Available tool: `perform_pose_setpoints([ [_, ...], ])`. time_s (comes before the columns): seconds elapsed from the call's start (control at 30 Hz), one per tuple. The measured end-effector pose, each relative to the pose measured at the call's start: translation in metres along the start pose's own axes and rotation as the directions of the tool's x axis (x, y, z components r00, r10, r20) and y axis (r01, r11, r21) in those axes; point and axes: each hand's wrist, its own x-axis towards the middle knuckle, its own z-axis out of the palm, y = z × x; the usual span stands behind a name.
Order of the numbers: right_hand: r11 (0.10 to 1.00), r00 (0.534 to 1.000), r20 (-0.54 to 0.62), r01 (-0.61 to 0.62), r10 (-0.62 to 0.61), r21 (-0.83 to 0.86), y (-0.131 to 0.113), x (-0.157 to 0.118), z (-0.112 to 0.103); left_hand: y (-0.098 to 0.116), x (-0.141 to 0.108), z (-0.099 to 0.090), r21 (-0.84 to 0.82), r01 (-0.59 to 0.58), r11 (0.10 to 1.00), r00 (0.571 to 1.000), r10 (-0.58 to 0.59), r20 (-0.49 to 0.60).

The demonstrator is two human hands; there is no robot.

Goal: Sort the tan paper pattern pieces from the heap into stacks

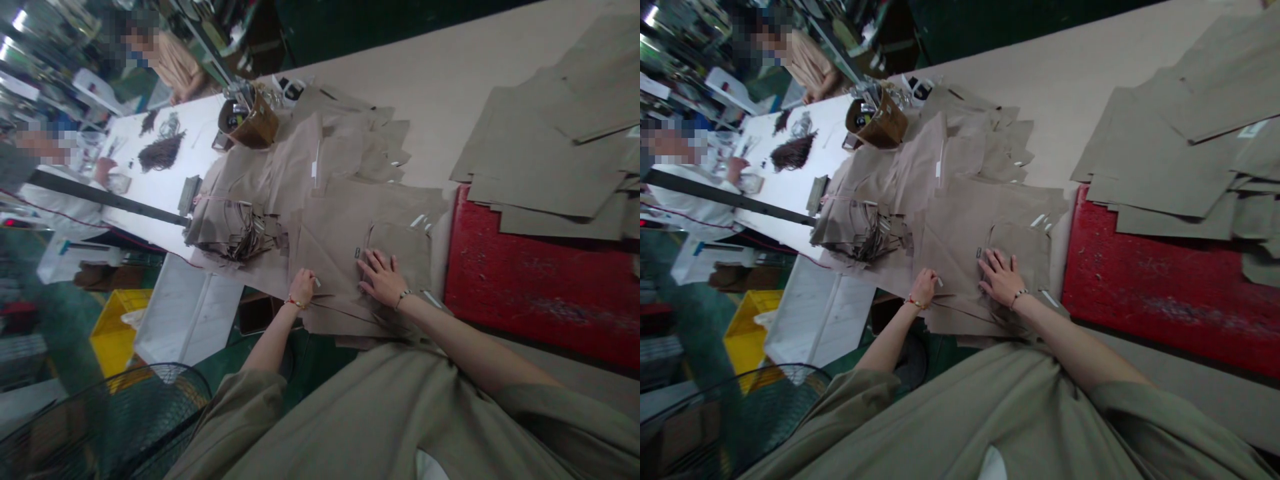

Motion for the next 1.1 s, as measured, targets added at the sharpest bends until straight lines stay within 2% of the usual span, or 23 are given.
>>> perform_pose_setpoints([
  [0.1, 1.000, 1.000, 0.009, -0.002, 0.002, -0.004, 0.005, 0.000, 0.003, -0.014, -0.009, -0.005, -0.152, -0.031, 0.988, 0.999, 0.032, 0.004],
  [0.17, 1.000, 1.000, 0.016, -0.010, 0.010, 0.002, 0.006, 0.000, 0.003, -0.022, -0.015, -0.011, -0.195, -0.021, 0.981, 1.000, 0.022, 0.002],
  [0.27, 1.000, 0.999, 0.028, -0.019, 0.018, 0.016, 0.007, -0.001, 0.002, -0.019, -0.014, -0.024, -0.256, -0.023, 0.966, 1.000, 0.026, 0.011],
  [0.33, 0.999, 0.999, 0.033, -0.019, 0.018, 0.029, 0.008, -0.001, 0.002, 0.000, 0.000, -0.031, -0.281, -0.070, 0.957, 0.990, 0.102, 0.101],
  [0.37, 0.999, 0.999, 0.033, -0.019, 0.017, 0.037, 0.009, -0.002, 0.002, 0.015, 0.012, -0.033, -0.276, -0.116, 0.954, 0.971, 0.167, 0.173],
  [0.47, 0.998, 1.000, 0.026, -0.018, 0.016, 0.067, 0.011, -0.004, 0.002, 0.073, 0.059, -0.031, -0.146, -0.319, 0.937, 0.853, 0.351, 0.386],
  [0.53, 0.996, 1.000, 0.024, -0.012, 0.010, 0.088, 0.015, -0.005, 0.002, 0.111, 0.092, -0.025, 0.006, -0.434, 0.901, 0.786, 0.376, 0.490],
  [0.63, 0.994, 0.999, 0.042, 0.005, -0.009, 0.106, 0.021, -0.008, -0.001, 0.149, 0.130, -0.018, 0.143, -0.508, 0.850, 0.735, 0.340, 0.586],
  [0.8, 0.993, 0.999, 0.036, 0.013, -0.017, 0.119, 0.030, -0.012, -0.004, 0.172, 0.152, -0.016, 0.191, -0.551, 0.812, 0.698, 0.323, 0.639],
  [0.97, 0.991, 1.000, 0.021, 0.004, -0.007, 0.135, 0.035, -0.014, -0.001, 0.181, 0.157, -0.012, 0.260, -0.564, 0.783, 0.710, 0.300, 0.637],
  [1.1, 0.990, 1.000, 0.018, 0.002, -0.005, 0.140, 0.037, -0.014, -0.001, 0.179, 0.156, -0.004, 0.298, -0.564, 0.770, 0.732, 0.299, 0.612],
])
